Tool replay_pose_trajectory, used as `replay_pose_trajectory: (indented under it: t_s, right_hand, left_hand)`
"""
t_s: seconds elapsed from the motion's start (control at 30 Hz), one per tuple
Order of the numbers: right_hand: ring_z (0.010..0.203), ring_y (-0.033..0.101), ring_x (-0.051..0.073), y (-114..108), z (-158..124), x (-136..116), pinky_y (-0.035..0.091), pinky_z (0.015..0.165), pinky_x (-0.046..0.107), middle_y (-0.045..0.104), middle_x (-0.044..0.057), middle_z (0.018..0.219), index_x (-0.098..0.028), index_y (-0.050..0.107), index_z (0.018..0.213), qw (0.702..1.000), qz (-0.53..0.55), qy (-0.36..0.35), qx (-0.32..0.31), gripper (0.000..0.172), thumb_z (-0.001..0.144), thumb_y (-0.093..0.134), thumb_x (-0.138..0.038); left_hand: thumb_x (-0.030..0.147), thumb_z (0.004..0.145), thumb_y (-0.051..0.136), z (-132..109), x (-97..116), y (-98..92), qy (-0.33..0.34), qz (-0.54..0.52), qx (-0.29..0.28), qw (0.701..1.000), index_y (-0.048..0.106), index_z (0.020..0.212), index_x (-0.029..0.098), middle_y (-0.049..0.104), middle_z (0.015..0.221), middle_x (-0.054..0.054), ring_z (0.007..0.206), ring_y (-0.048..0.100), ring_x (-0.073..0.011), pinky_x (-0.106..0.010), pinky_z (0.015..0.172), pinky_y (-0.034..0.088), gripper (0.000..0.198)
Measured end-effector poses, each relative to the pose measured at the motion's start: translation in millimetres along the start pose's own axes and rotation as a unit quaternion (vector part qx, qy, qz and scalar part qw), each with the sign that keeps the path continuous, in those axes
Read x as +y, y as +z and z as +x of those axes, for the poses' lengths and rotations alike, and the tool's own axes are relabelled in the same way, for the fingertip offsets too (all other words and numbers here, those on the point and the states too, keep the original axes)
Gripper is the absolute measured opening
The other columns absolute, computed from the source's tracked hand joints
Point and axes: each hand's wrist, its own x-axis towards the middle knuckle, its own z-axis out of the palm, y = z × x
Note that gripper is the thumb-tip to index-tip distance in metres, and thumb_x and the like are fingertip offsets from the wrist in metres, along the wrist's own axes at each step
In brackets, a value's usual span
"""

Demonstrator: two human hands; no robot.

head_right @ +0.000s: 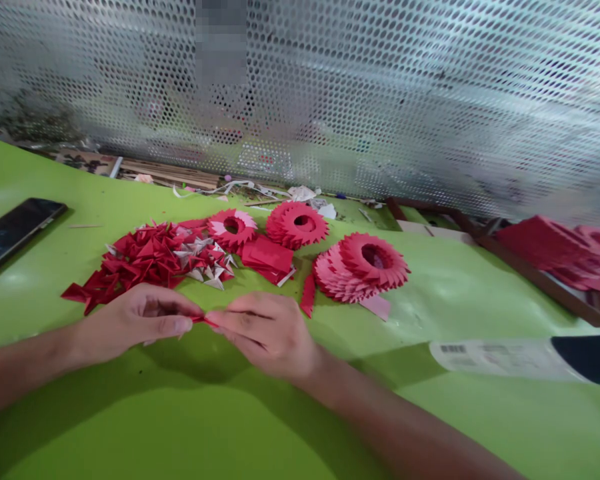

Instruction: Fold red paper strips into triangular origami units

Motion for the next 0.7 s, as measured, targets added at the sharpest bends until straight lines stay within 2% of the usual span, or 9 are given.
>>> replay_pose_trajectory:
  t_s: [0.27, 0.5, 0.7]
  right_hand:
    - [0.062, 0.062, 0.009, -1.4, -0.2, -0.1, 0.047, 0.054, 0.021, 0.071, 0.003, 0.078, -0.016, 0.073, 0.100, 1.000, -0.006, 0.003, -0.009, 0.012, 0.096, 0.062, -0.016]
    - [0.062, 0.063, 0.009, -0.5, -0.8, 0.8, 0.048, 0.054, 0.021, 0.071, 0.003, 0.079, -0.017, 0.073, 0.100, 1.000, -0.006, 0.005, -0.006, 0.013, 0.096, 0.061, -0.017]
    - [0.062, 0.062, 0.010, -3.8, 1.2, -2.5, 0.047, 0.055, 0.022, 0.071, 0.003, 0.078, -0.016, 0.073, 0.099, 1.000, -0.008, 0.004, -0.004, 0.010, 0.094, 0.064, -0.015]
  left_hand:
    - [0.047, 0.080, 0.075, 0.1, 3.0, 0.3, -0.001, -0.002, -0.004, 1.000, 0.078, 0.103, 0.019, 0.068, 0.076, 0.001, 0.060, 0.048, -0.0090, -0.019, 0.052, 0.034, 0.036]
    - [0.049, 0.081, 0.074, -0.4, -6.0, -1.0, 0.000, 0.030, -0.024, 0.999, 0.077, 0.108, 0.020, 0.070, 0.086, -0.003, 0.070, 0.055, -0.0124, -0.021, 0.058, 0.041, 0.040]
    - [0.054, 0.081, 0.074, -0.8, -5.2, -0.5, 0.000, 0.019, -0.001, 1.000, 0.077, 0.108, 0.021, 0.069, 0.081, -0.002, 0.064, 0.050, -0.0104, -0.019, 0.051, 0.035, 0.043]
